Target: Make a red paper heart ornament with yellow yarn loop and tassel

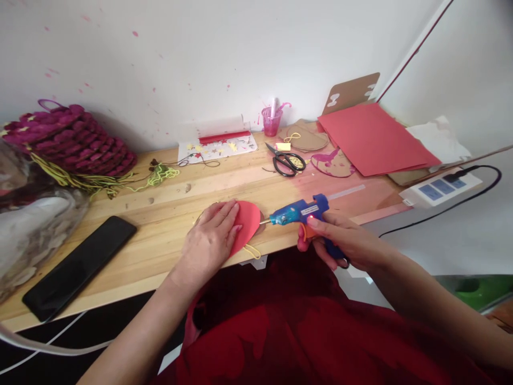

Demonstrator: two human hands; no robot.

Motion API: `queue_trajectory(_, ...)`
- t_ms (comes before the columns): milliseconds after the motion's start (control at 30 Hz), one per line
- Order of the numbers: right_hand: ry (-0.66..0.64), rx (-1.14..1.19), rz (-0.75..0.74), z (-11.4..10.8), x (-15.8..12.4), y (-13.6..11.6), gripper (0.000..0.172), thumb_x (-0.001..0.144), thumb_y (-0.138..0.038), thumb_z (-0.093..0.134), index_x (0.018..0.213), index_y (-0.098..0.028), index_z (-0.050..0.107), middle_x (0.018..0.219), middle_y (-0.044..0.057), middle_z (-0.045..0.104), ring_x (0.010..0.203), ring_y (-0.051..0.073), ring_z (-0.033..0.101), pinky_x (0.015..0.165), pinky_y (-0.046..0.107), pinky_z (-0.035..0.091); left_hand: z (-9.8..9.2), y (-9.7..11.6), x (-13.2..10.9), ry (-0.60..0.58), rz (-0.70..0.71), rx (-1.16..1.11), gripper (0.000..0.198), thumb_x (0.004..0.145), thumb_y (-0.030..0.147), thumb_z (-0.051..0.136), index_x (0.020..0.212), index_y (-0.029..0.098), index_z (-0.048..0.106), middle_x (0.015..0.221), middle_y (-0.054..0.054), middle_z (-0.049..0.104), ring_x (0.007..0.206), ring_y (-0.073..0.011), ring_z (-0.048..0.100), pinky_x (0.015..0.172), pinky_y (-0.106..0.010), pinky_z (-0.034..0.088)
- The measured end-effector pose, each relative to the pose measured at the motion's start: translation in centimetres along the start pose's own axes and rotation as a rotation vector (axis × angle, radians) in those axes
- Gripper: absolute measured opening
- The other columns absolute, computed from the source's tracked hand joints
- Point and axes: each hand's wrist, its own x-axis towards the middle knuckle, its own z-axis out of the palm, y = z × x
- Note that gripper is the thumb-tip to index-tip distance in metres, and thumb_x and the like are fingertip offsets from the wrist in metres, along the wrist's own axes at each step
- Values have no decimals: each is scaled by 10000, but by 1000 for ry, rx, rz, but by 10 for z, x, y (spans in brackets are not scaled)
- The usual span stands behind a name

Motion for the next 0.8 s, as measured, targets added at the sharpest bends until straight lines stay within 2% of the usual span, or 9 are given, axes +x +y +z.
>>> queue_trajectory(100, -69, 318, -8, -2, 1, 10, 478, 963, -601, 489, 846, -160, 632, 824, 55, 704, 341, 49, 380, 334, 236, 178, 1, -1, 0, -46, 25, 15, 429, 1022, 282, 517, 1407, 112, 599, 1423, -160, 639, 1311, -332, 578, 1080, -536, 527)
queue_trajectory(300, -76, 682, -70, 2, 11, 13, 377, 994, -521, 482, 885, -181, 603, 737, 8, 664, 319, 47, 347, 340, 216, 232, -1, 0, 4, -179, 65, 88, 475, 1062, 276, 393, 1401, -7, 568, 1466, -233, 581, 1346, -339, 556, 1146, -551, 461)
queue_trajectory(400, -73, 775, -98, 5, 16, 13, 335, 973, -491, 540, 878, -178, 610, 702, 4, 654, 325, 50, 362, 333, 204, 261, -2, 3, 4, -225, 55, 107, 496, 1064, 283, 370, 1420, -12, 548, 1487, -240, 557, 1376, -343, 533, 1160, -556, 447)
queue_trajectory(533, -86, 838, -103, 6, 19, 18, 317, 953, -467, 595, 894, -160, 648, 704, 15, 667, 341, 57, 416, 330, 191, 288, 1, 4, 0, -145, 53, 85, 494, 1061, 270, 392, 1439, -17, 531, 1504, -218, 548, 1412, -330, 496, 1193, -522, 423)
queue_trajectory(633, -98, 847, -93, 6, 19, 20, 325, 952, -462, 599, 895, -149, 663, 700, 21, 671, 334, 57, 428, 328, 188, 296, 3, 4, -3, -104, 48, 95, 485, 1052, 258, 416, 1446, -2, 532, 1512, -194, 549, 1421, -360, 474, 1165, -538, 447)
queue_trajectory(800, -89, 859, -77, 5, 20, 18, 333, 948, -458, 603, 869, -141, 670, 699, 21, 668, 332, 58, 439, 328, 189, 313, -1, 5, 1, -158, -2, 73, 471, 1041, 254, 436, 1462, 65, 531, 1508, -157, 565, 1385, -364, 499, 1082, -563, 507)
